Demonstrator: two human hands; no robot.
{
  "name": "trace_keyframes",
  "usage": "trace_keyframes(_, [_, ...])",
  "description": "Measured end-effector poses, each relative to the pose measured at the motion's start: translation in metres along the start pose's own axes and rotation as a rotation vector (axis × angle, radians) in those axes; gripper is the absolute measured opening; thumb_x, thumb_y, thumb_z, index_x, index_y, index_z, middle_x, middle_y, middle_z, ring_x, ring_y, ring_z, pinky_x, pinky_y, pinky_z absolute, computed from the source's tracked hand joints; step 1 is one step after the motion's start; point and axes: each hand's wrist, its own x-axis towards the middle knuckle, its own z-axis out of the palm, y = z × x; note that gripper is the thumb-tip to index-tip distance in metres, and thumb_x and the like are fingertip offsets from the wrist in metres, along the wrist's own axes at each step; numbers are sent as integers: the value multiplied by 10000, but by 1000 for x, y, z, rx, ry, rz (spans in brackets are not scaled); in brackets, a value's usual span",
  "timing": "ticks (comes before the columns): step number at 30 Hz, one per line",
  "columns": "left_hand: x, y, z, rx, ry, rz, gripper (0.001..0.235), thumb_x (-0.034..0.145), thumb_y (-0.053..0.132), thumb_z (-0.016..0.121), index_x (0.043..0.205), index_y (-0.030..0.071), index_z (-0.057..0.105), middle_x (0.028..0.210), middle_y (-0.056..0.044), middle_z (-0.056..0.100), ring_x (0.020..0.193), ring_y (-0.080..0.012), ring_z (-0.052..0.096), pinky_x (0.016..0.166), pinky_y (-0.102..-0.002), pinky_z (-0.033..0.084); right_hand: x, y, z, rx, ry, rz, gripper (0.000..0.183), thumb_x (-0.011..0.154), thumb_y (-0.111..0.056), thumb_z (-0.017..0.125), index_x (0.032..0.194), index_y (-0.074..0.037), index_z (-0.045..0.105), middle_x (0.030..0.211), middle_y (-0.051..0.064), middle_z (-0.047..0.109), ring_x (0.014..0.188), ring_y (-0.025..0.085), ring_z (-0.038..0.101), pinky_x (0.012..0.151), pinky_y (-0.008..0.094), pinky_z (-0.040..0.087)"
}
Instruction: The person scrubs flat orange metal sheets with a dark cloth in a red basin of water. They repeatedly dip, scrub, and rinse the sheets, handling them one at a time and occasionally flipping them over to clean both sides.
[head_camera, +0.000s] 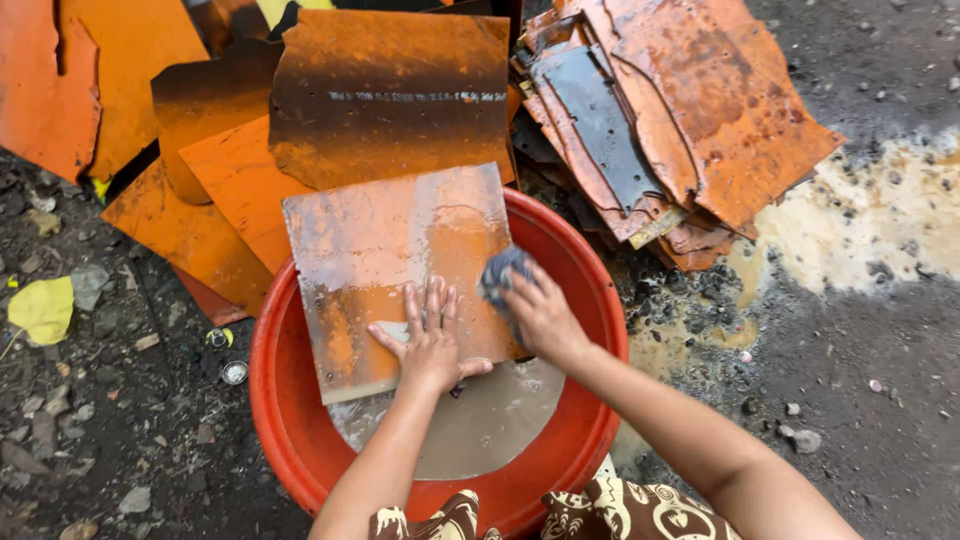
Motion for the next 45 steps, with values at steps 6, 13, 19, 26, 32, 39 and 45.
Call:
trace_keyframes(6, [-2, 2, -2, 22, -36, -19, 1414, 579, 745, 814, 1638, 268, 8, 1723, 25, -170, 1558, -298, -226, 1029, -878, -120, -72, -28, -24, 72, -182, -106, 469, 750, 15, 638, 1216, -7, 687, 1405, 175, 582, 1410, 417, 402, 1117, 550, 393])
trace_keyframes(13, [-4, 0, 12, 149, -12, 34, 1253, 709, 774, 710, 1633, 263, 36, 1712, 43, -114, 1557, -308, -194, 1076, -886, -50, -108, -23, -35, 254, -315, -88, 333, 804, -6, 664, 1130, -5, 733, 1326, 136, 651, 1369, 377, 468, 1065, 507, 428])
trace_keyframes(19, [-5, -10, -26, 414, -98, 276, 619, 913, 505, 657, 1444, 217, 520, 1578, 4, 425, 1447, -209, 421, 1103, -664, 364, -66, -11, -59, 458, -223, -3, 201, 880, -55, 675, 1066, -18, 741, 1183, 166, 693, 1189, 373, 610, 1026, 459, 482])
trace_keyframes(26, [-21, 21, -99, 239, -75, 375, 574, 878, 441, 695, 1399, 228, 580, 1416, -72, 600, 1299, -281, 582, 1074, -417, 477, 22, -41, -149, 546, -194, 95, 199, 873, -81, 660, 1038, -63, 770, 1023, 138, 739, 966, 321, 720, 855, 416, 564])
trace_keyframes(32, [-37, 31, -112, -82, 156, 502, 671, 812, 363, 763, 1394, 81, 583, 1360, -215, 650, 1302, -359, 602, 1082, -435, 490, 67, -76, -210, 452, 87, 68, 229, 863, -145, 696, 1070, -114, 789, 1041, 119, 760, 1001, 293, 723, 892, 391, 561])
trace_keyframes(39, [-60, 36, -129, -400, 198, 239, 832, 823, 392, 772, 1509, 37, 463, 1456, -179, 610, 1288, -315, 634, 1006, -457, 535, 80, -119, -242, 688, 177, 270, 248, 920, -178, 682, 1145, -135, 779, 1162, 94, 761, 1071, 252, 744, 946, 358, 574])
trace_keyframes(45, [-92, 29, -107, -757, 222, 218, 1019, 773, 299, 817, 1601, 67, 271, 1531, -165, 477, 1317, -321, 550, 969, -446, 511, 90, -151, -237, 730, 298, 232, 235, 942, -138, 680, 1159, -114, 768, 1204, 91, 759, 1107, 222, 737, 987, 334, 568])
